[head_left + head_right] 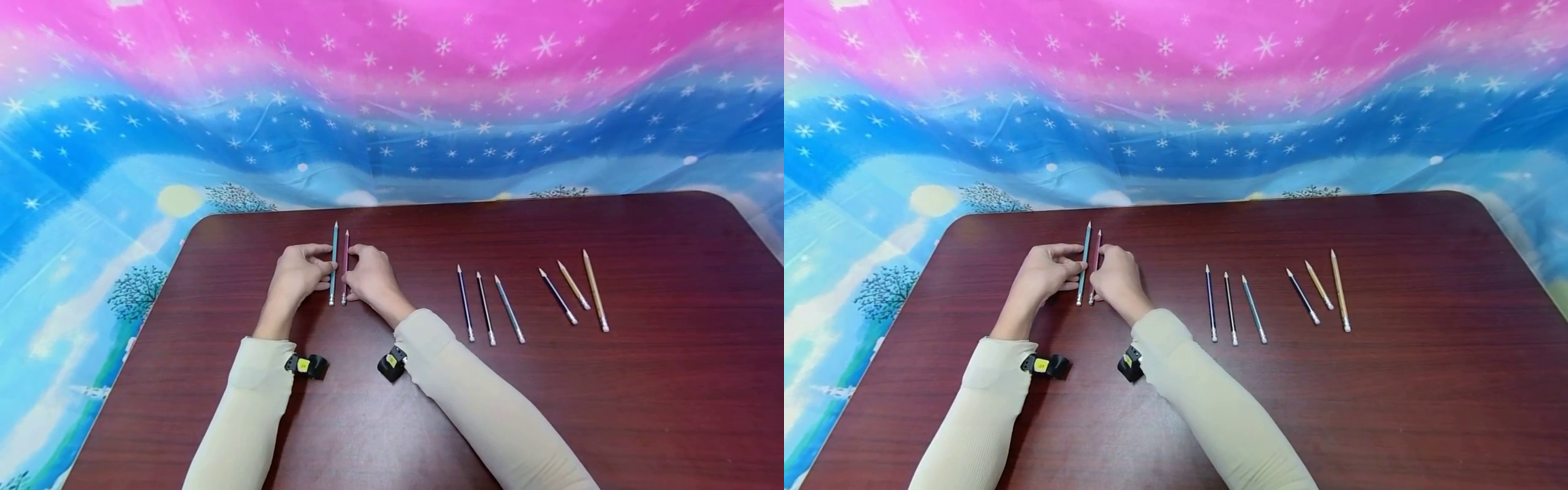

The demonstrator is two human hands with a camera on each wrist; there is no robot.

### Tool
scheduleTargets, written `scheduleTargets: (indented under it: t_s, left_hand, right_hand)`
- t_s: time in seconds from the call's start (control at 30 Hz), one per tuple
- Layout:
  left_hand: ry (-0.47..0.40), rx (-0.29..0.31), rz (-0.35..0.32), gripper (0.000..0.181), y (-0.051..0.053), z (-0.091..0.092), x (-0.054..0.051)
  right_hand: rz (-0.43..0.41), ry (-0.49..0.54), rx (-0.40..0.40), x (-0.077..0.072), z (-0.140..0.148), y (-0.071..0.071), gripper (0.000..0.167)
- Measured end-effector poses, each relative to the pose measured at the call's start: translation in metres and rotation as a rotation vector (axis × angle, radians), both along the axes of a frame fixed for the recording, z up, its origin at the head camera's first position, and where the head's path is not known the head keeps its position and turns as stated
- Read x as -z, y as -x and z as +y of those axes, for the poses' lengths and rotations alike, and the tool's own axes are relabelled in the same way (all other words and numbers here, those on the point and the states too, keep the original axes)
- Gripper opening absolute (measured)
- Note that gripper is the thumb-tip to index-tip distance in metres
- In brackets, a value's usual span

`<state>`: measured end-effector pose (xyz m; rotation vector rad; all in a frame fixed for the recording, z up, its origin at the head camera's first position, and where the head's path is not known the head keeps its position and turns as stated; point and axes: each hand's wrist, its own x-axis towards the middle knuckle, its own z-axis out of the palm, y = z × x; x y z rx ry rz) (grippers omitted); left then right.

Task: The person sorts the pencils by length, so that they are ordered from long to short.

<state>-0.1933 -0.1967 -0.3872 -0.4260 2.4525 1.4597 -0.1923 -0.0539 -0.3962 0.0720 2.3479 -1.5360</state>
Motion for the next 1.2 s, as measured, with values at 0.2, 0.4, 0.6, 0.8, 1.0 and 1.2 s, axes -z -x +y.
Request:
scheduleTargets:
  t_s: [0.2, 0.4, 0.6, 0.8, 1.0, 1.2]
  left_hand:
    - [-0.004, 0.005, 0.007, 0.045, -0.0006, 0.0001, -0.0006]
    - [0.004, 0.007, 0.002, 0.045, -0.0006, 0.0006, -0.0016]
    - [0.031, 0.013, 0.001, 0.044, -0.0008, -0.0001, -0.0008]
    - [0.026, 0.013, 0.002, 0.044, -0.0017, -0.001, -0.0005]
    - [0.025, 0.016, 0.007, 0.045, -0.0021, -0.0006, -0.0005]
    - [0.03, 0.014, 0.005, 0.044, -0.0016, -0.0007, -0.0005]
  right_hand:
    - [-0.003, -0.002, -0.001, -0.0001, -0.0001, 0.0, 0.055]
    - [-0.001, -0.004, 0.002, -0.0002, 0.0007, 0.0004, 0.055]
    - [0.0, -0.011, -0.003, 0.0005, 0.0002, 0.001, 0.054]
    - [0.007, -0.035, -0.011, -0.0005, -0.0003, 0.001, 0.053]
    - [0.003, -0.057, -0.009, -0.001, -0.0004, 0.0009, 0.054]
    - [0.004, -0.065, -0.014, -0.0003, 0.0001, 0.0014, 0.055]
